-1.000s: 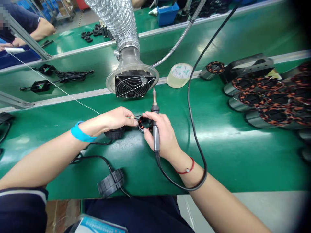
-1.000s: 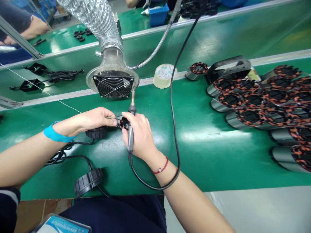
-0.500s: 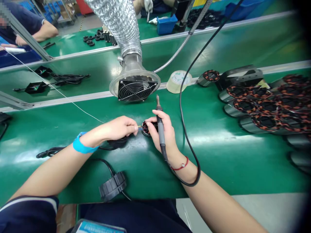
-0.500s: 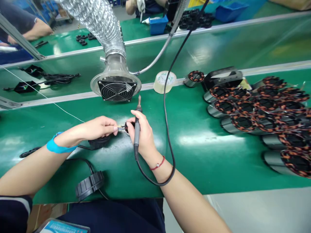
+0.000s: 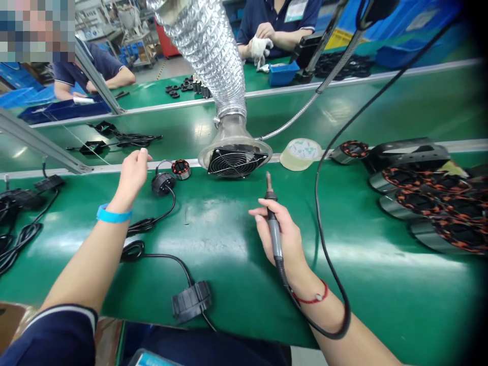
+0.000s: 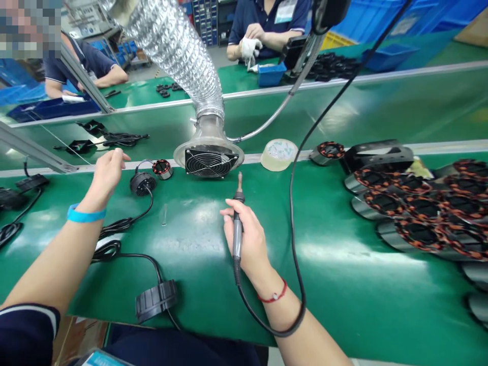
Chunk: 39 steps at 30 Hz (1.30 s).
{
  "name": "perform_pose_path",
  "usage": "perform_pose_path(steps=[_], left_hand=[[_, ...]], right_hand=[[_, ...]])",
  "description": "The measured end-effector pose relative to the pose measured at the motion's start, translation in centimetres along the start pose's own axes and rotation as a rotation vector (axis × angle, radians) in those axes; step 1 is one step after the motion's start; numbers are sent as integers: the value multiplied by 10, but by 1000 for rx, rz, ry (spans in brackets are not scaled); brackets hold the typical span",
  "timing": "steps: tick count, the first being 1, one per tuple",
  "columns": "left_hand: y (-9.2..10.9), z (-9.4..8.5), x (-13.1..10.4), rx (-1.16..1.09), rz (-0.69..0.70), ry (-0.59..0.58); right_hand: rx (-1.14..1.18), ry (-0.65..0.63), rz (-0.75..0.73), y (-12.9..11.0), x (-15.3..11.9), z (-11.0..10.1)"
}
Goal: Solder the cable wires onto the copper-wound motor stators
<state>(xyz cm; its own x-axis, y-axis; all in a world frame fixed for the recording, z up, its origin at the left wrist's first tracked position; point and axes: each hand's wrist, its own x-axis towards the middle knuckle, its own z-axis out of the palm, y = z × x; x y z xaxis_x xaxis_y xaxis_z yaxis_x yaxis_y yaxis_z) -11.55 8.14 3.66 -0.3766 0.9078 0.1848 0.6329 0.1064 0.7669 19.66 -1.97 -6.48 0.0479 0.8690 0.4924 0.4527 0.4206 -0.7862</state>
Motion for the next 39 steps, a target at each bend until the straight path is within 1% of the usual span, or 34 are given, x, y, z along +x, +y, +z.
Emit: perform_pose_path(steps=[1, 3, 5, 6, 7, 9, 12, 14, 15, 16, 17, 19, 21, 22, 23, 24, 26, 27, 28, 29, 30, 32, 34, 35, 37, 39], left_hand=[[7, 0, -14, -209, -75, -75], [23, 8, -45, -607, -226, -356], [37, 21, -76, -817, -334, -588], [42, 28, -90, -873, -352, -665], [46, 34, -100, -909, -365, -724], [51, 45, -115, -938, -365, -797], [56, 56, -126, -918, -337, -877], [58, 60, -130, -872, -279, -925], [60, 61, -131, -821, -227, -948], [60, 61, -132, -734, -144, -970], [60, 61, -132, -608, -31, -988], [54, 59, -131, -276, 244, -991], [40, 58, -127, 46, 480, -946], [30, 59, -124, 166, 544, -923], [19, 60, -121, 256, 577, -909], [9, 62, -117, 305, 588, -888], [-6, 68, -111, 320, 586, -840], [-10, 71, -109, 310, 580, -823], [-12, 73, -108, 292, 574, -807], [-11, 75, -108, 273, 571, -796], [-9, 76, -110, 255, 571, -794], [-4, 76, -114, 226, 570, -792], [-1, 75, -117, 214, 542, -789], [-1, 74, -118, 205, 507, -786], [-4, 72, -118, 155, 402, -790], [-8, 72, -118, 64, 275, -808]], right_hand=[[9, -29, -23, -3, 1, -1], [36, -88, -46, -11, 4, -3], [87, -132, -25, -22, 6, -5], [120, -147, -9, -28, 6, -5], [158, -158, -2, -35, 6, -5], [218, -175, -1, -47, 5, -4], [237, -165, 11, -60, 0, 0], [231, -132, 33, -63, -3, 2], [224, -114, 39, -63, -5, 2], [210, -103, 38, -63, -6, 2], [187, -101, 33, -61, -7, -1], [107, -108, 1, -56, -9, -12], [-7, -79, -57, -49, -10, -35], [-75, -39, -79, -44, -11, -50], [-154, 23, -86, -39, -12, -68], [-235, 97, -57, -33, -13, -87], [-392, 286, 65, -17, -16, -127], [-413, 382, 120, -7, -18, -147], [-370, 469, 169, 5, -19, -165], [-323, 560, 172, 18, -20, -182], [-323, 603, 173, 32, -20, -197], [-444, 528, 210, 61, -17, -220], [-560, 504, 248, 86, -11, -229], [-675, 457, 266, 95, -8, -229], [-771, 408, 280, 106, -3, -221], [-812, 395, 281, 106, -3, -203]])
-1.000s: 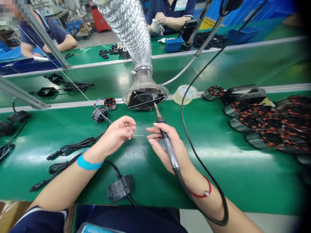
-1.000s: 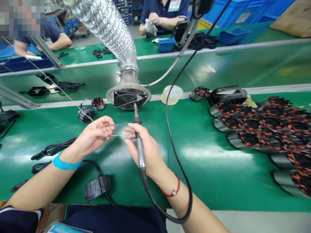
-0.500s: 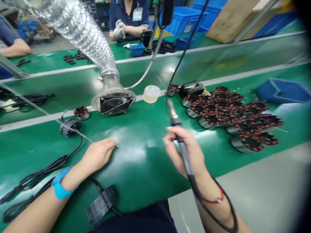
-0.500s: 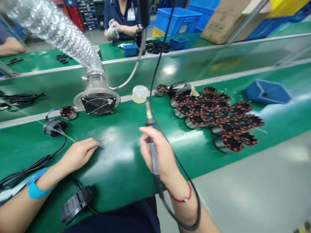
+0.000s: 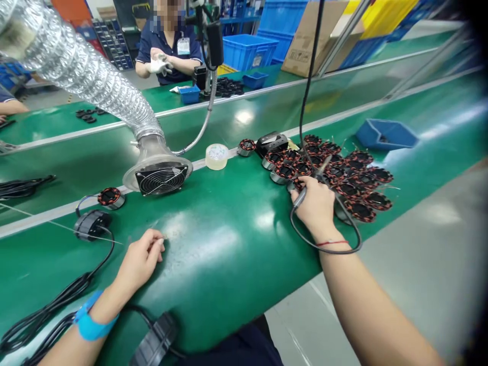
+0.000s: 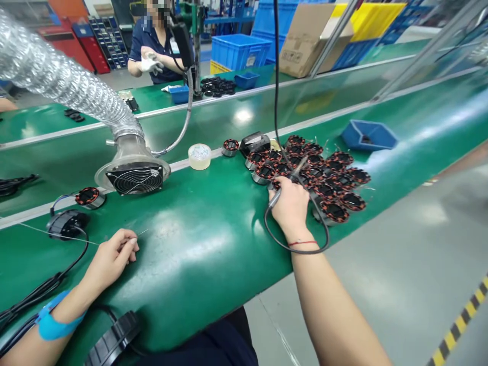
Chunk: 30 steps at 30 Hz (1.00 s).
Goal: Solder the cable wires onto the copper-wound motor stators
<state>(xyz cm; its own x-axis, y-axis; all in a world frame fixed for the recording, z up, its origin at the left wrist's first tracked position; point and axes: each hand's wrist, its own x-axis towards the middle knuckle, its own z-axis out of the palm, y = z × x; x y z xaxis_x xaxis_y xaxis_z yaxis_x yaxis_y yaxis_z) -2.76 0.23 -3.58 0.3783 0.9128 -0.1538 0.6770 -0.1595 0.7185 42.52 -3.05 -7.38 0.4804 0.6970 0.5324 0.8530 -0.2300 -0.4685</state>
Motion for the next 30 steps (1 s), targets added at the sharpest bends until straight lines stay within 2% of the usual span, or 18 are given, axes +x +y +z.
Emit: perform_pose_path(steps=[3, 7, 11, 14, 17, 22, 26, 30], left_hand=[[-6, 4, 2, -165, -70, 12], [-2, 7, 4, -230, -30, 38], [15, 4, 0, -207, -61, -129], [26, 4, -8, -56, -62, -244], [30, 4, -12, 86, -61, -255], [21, -10, -7, 76, -48, -266], [7, -21, 3, -165, -56, -251], [5, -17, 8, -530, -135, -331]], right_hand=[[-24, -48, -55, -35, -27, 7], [113, -273, -405, -100, -76, 9], [316, -539, -686, -163, -107, 14], [402, -694, -790, -194, -110, 18], [438, -763, -782, -209, -105, 18], [549, -682, -586, -213, -111, 21], [582, -643, -470, -211, -126, 32], [644, -702, -495, -207, -127, 38]])
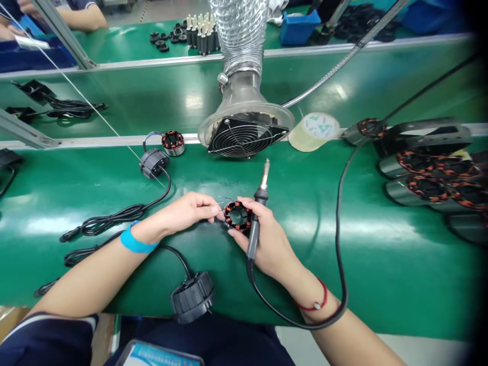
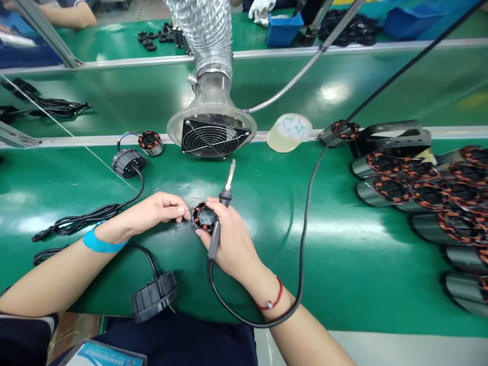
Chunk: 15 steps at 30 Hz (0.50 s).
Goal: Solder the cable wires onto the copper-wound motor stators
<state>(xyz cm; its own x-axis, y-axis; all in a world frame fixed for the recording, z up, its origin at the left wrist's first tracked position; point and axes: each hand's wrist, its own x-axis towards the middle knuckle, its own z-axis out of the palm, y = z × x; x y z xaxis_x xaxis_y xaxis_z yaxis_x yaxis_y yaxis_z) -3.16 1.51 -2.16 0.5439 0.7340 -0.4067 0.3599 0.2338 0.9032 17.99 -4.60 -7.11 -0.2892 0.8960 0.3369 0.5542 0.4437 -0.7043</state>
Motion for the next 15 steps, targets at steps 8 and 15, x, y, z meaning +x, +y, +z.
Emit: perform_pose_path(steps=[8, 15], left_hand=[[1, 9, 1, -144, -59, 122], [-1, 2, 4, 34, 18, 139]], right_hand=[[65, -61, -61, 0, -1, -7], [50, -92, -75, 0, 1, -10]])
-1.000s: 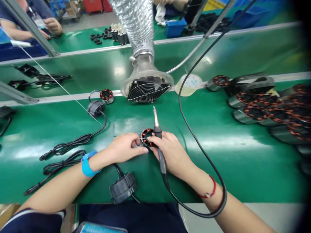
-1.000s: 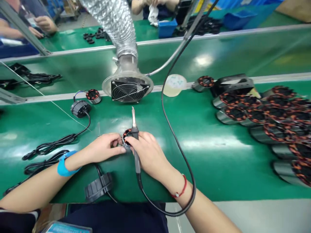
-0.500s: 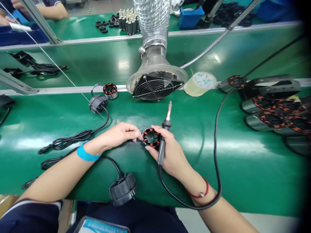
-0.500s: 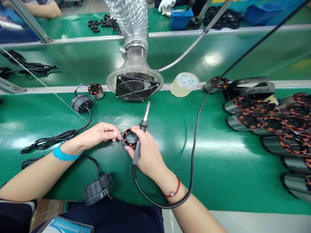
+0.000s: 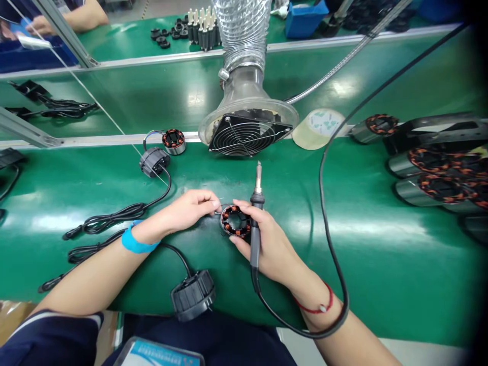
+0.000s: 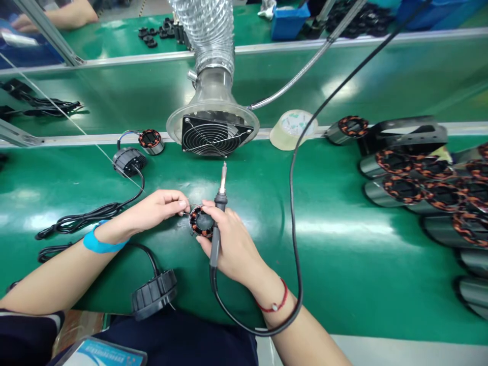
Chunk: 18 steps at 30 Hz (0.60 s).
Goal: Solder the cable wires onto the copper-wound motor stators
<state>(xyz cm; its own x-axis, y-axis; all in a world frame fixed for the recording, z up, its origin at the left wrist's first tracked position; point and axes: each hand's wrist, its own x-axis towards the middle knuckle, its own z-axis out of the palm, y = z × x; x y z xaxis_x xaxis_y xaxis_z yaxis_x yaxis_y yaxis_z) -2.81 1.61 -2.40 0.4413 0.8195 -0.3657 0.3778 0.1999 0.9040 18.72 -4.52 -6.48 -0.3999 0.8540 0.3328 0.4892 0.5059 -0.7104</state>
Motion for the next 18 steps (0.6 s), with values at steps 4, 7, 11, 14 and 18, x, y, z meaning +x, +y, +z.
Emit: perform_pose_path(steps=[4, 7, 11, 14, 18], left_hand=[[4, 4, 0, -89, -28, -70], [5, 8, 0, -147, -16, -105], [2, 11, -3, -144, -12, -52], [1, 15, -8, 14, 30, -190], [3, 17, -12, 198, 32, -255]], right_hand=[[14, -45, -36, -3, 2, -1], [19, -66, -46, -4, 2, 0], [-7, 64, 53, 1, -1, 1], [-1, 228, 119, 6, -3, 2], [37, 300, 233, 10, -6, 4]])
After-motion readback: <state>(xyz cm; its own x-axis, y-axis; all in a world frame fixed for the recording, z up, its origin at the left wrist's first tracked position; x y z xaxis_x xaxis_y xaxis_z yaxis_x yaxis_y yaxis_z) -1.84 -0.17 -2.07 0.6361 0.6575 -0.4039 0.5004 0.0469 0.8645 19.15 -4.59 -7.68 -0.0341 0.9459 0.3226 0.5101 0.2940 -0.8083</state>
